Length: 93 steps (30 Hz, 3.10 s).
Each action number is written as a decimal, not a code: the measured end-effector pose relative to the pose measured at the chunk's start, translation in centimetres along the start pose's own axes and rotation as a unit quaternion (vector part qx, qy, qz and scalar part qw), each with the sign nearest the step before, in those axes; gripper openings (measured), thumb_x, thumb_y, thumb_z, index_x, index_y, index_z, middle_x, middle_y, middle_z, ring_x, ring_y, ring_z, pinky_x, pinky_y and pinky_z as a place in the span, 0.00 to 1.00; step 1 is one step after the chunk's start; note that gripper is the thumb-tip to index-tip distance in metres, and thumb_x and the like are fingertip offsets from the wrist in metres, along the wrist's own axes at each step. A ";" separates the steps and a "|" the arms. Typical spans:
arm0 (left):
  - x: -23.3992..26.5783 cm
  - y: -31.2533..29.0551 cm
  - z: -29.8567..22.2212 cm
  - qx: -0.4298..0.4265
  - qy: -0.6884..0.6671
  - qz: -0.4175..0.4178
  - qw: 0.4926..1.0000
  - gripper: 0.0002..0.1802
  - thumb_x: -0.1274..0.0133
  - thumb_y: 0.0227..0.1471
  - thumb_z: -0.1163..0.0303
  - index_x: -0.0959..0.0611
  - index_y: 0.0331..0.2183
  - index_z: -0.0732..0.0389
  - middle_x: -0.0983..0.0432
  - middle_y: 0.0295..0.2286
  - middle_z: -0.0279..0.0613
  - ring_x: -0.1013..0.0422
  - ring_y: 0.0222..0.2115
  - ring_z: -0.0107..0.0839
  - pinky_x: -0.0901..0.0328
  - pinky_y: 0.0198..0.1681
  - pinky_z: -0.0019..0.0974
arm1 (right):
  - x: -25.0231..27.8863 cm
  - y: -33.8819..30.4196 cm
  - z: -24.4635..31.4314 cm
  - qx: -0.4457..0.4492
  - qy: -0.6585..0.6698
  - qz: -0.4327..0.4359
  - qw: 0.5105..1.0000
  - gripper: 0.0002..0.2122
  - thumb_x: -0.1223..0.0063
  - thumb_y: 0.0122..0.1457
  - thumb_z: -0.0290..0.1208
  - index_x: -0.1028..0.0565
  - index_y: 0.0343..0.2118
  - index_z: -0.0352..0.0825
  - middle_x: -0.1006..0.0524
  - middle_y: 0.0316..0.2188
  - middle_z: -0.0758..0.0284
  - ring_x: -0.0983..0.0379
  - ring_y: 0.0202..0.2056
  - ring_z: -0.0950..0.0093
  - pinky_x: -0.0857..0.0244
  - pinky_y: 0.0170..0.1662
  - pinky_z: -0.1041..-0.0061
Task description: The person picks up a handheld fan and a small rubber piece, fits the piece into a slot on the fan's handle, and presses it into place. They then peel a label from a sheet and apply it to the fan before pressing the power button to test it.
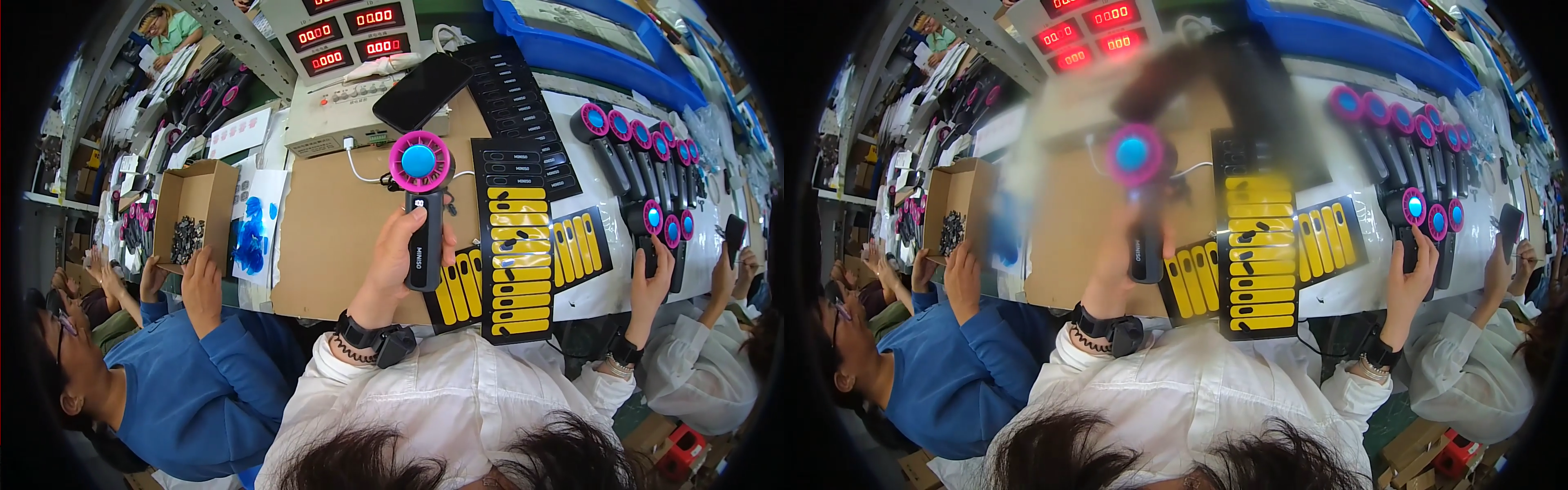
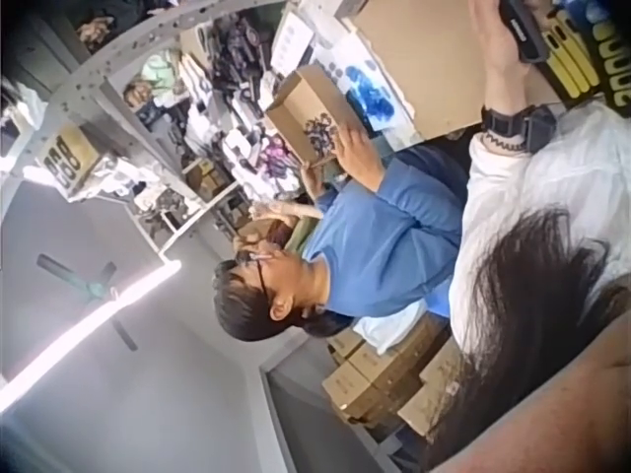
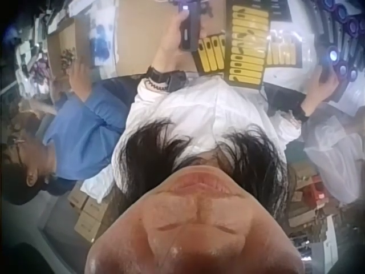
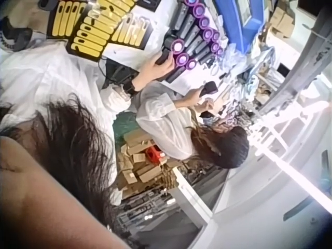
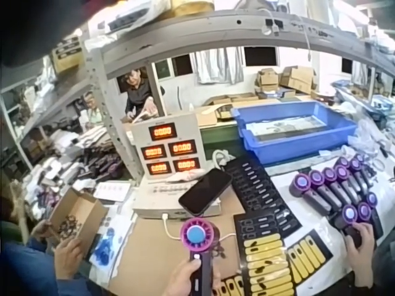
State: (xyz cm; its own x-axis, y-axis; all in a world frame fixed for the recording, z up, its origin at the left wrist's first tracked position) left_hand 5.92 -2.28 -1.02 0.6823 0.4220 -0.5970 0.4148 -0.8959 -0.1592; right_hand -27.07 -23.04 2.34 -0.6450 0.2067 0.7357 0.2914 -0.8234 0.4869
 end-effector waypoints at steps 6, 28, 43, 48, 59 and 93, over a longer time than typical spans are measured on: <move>1.0 -0.9 -1.8 -0.016 0.084 -0.063 0.994 0.18 0.52 0.50 0.66 0.32 0.42 0.65 0.30 0.22 0.41 0.30 0.18 0.28 0.35 0.22 0.28 | -0.2 0.0 -1.0 0.011 -0.038 0.002 0.999 0.19 0.49 0.51 0.26 0.33 0.48 0.34 0.32 0.41 0.61 0.35 0.44 0.67 0.43 0.48 0.75; 14.7 -5.2 -11.1 -0.137 0.733 -0.289 0.600 0.30 0.44 0.39 0.70 0.33 0.45 0.69 0.34 0.38 0.57 0.36 0.40 0.49 0.42 0.45 0.42 | -4.6 -2.0 3.5 -0.030 0.178 0.113 0.977 0.28 0.46 0.45 0.22 0.40 0.52 0.30 0.33 0.43 0.63 0.37 0.44 0.76 0.44 0.48 0.78; -9.1 2.0 3.2 -0.013 0.172 0.146 0.974 0.22 0.61 0.58 0.62 0.37 0.49 0.65 0.34 0.42 0.44 0.36 0.43 0.31 0.40 0.47 0.34 | -7.6 -2.6 20.2 0.061 0.323 0.242 0.913 0.36 0.48 0.43 0.20 0.49 0.57 0.31 0.40 0.48 0.62 0.39 0.46 0.72 0.43 0.47 0.78; -6.6 3.1 3.9 0.040 -0.030 0.040 0.998 0.24 0.69 0.59 0.55 0.35 0.47 0.64 0.33 0.42 0.45 0.34 0.43 0.34 0.40 0.47 0.35 | -7.8 -3.1 21.8 0.091 0.334 0.266 0.900 0.33 0.47 0.45 0.22 0.47 0.57 0.31 0.40 0.48 0.61 0.39 0.46 0.72 0.42 0.46 0.79; -2.0 4.3 4.8 0.068 -0.143 0.001 0.987 0.24 0.70 0.59 0.54 0.32 0.43 0.66 0.27 0.31 0.47 0.33 0.43 0.40 0.37 0.47 0.38 | -11.3 0.5 9.2 -0.058 0.339 0.275 0.898 0.20 0.56 0.54 0.21 0.38 0.52 0.34 0.34 0.42 0.66 0.35 0.41 0.79 0.38 0.42 0.81; -5.8 2.6 6.3 0.231 -0.080 0.129 0.961 0.26 0.68 0.57 0.51 0.31 0.38 0.66 0.28 0.25 0.47 0.28 0.24 0.33 0.32 0.29 0.32 | -6.4 3.1 21.3 0.291 0.239 0.206 0.903 0.12 0.43 0.39 0.16 0.24 0.30 0.33 0.30 0.29 0.66 0.31 0.30 0.73 0.38 0.29 0.79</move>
State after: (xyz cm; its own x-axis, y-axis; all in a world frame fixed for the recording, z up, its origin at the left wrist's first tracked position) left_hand -0.73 -7.96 -2.99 0.6098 0.1832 -0.7711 -0.0929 -0.9497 -0.2991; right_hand -7.00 -15.62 9.19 -0.5881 -0.4198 0.6913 0.8084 -0.3331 0.4854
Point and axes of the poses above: each hand's wrist, its own y-axis towards the middle knuckle, its own x-axis out of the back of the hand, z = x × y, the point moved 9 cm from there along y, towards the middle knuckle
